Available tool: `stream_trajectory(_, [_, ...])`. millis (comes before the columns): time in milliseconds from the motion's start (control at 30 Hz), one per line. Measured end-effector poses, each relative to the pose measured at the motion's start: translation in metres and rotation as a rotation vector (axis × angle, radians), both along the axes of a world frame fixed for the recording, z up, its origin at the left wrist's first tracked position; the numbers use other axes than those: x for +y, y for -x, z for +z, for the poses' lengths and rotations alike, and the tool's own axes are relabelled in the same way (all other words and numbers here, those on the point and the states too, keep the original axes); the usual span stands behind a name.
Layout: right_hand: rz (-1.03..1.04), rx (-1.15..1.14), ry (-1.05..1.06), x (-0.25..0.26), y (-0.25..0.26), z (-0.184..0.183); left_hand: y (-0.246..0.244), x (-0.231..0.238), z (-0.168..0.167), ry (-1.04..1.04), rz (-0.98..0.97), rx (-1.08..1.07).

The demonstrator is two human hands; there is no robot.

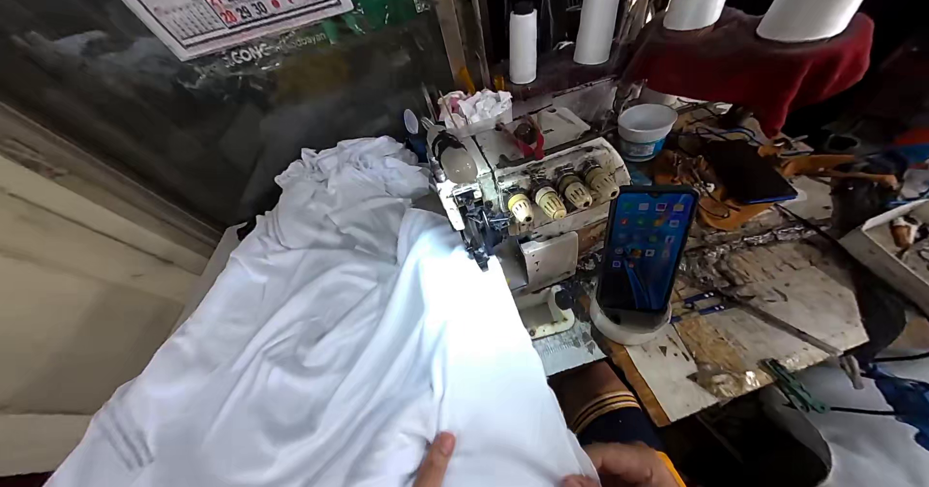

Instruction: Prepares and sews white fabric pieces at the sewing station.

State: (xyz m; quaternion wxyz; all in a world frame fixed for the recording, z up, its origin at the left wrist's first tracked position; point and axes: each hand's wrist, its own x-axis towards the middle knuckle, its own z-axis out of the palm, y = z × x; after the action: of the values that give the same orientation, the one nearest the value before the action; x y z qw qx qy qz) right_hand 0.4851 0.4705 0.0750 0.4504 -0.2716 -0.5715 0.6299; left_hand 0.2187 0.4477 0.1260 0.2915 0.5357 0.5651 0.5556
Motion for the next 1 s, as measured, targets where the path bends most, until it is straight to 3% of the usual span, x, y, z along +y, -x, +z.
stream_trajectory(200, [-0.129,-0.086,0.029,0.040,0.030,0.032,0.025,0.035,0.037,0.026,0.041,0.196])
stream_trajectory(300, [-0.159,-0.101,0.013,0.066,0.043,0.044,0.037,0.055,0.061,0.140,0.008,0.201])
stream_trajectory(367, [-0.168,-0.131,0.045,0.082,0.052,0.055,0.061,0.069,0.072,0.308,-0.147,0.166])
stream_trajectory(467, [-0.189,-0.169,0.126,0.105,0.064,0.071,0.112,0.084,0.095,0.566,-0.595,0.212])
stream_trajectory(533, [-0.226,-0.179,0.155,0.119,0.071,0.078,0.114,0.084,0.116,0.453,-0.764,0.259])
stream_trajectory(600, [-0.266,-0.181,0.145,0.127,0.076,0.081,0.074,0.082,0.125,0.130,-0.595,0.337])
stream_trajectory(700, [-0.326,-0.191,0.113,0.131,0.082,0.083,0.004,0.118,0.083,-0.251,-0.152,0.648])
stream_trajectory(800, [-0.392,-0.221,0.053,0.134,0.083,0.081,-0.010,0.151,0.045,-0.366,0.031,0.868])
stream_trajectory(1000, [-0.548,-0.354,-0.075,0.153,0.096,0.080,0.014,0.181,0.051,-0.321,0.007,0.892])
